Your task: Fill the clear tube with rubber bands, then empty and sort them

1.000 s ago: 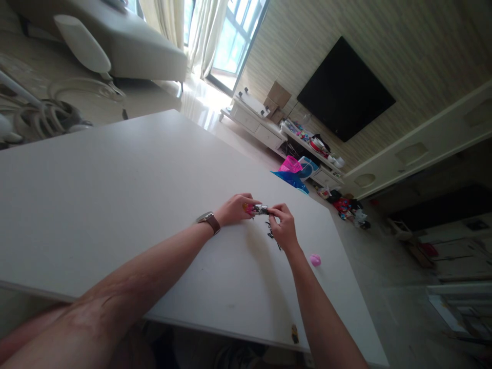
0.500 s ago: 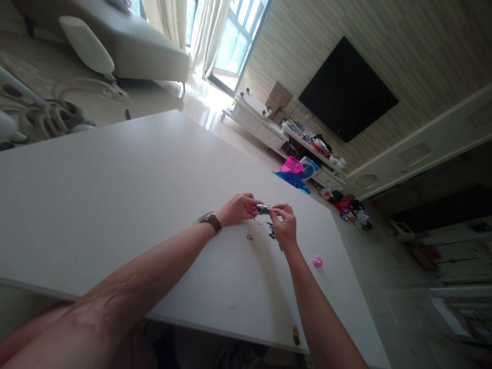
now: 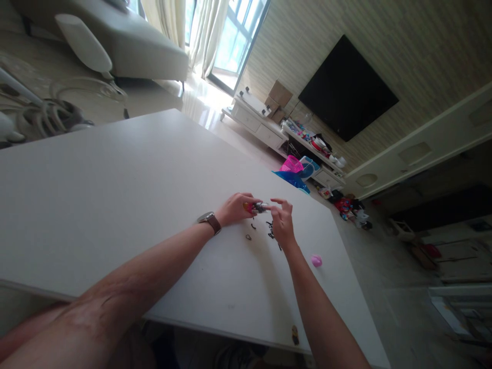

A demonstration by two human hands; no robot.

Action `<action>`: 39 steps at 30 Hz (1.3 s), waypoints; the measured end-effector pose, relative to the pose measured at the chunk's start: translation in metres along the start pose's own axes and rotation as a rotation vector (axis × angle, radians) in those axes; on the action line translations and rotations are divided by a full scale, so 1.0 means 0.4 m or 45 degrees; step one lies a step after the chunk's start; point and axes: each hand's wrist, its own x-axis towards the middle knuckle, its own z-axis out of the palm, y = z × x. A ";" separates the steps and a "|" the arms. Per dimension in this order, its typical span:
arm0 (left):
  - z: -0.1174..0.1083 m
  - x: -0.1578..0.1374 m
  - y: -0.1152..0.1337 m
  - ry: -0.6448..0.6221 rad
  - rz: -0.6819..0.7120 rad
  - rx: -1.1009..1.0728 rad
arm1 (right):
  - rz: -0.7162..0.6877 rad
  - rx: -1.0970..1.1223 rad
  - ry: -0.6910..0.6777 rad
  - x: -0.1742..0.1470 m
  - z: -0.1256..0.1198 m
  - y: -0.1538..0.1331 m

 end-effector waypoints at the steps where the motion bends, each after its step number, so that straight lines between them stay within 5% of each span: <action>1: 0.001 0.001 -0.001 0.009 0.001 0.001 | 0.006 0.012 0.075 0.002 -0.004 -0.006; 7: 0.001 0.010 -0.013 0.070 0.030 0.020 | 0.137 0.110 0.339 -0.020 0.038 0.010; 10: 0.004 0.010 -0.021 0.145 -0.006 0.032 | 0.220 0.085 0.171 -0.064 0.098 0.049; 17: 0.004 0.005 -0.023 0.140 -0.041 0.050 | 0.011 0.035 -0.157 -0.122 0.172 0.091; 27: -0.004 0.002 -0.014 0.123 -0.018 0.162 | 0.083 0.138 -0.129 -0.101 0.161 0.083; 31: -0.010 0.002 -0.016 0.145 -0.009 0.293 | 0.156 0.204 0.001 -0.103 0.156 0.068; 39: -0.011 -0.005 -0.003 -0.014 0.056 0.496 | 0.281 0.501 0.597 -0.100 0.131 0.040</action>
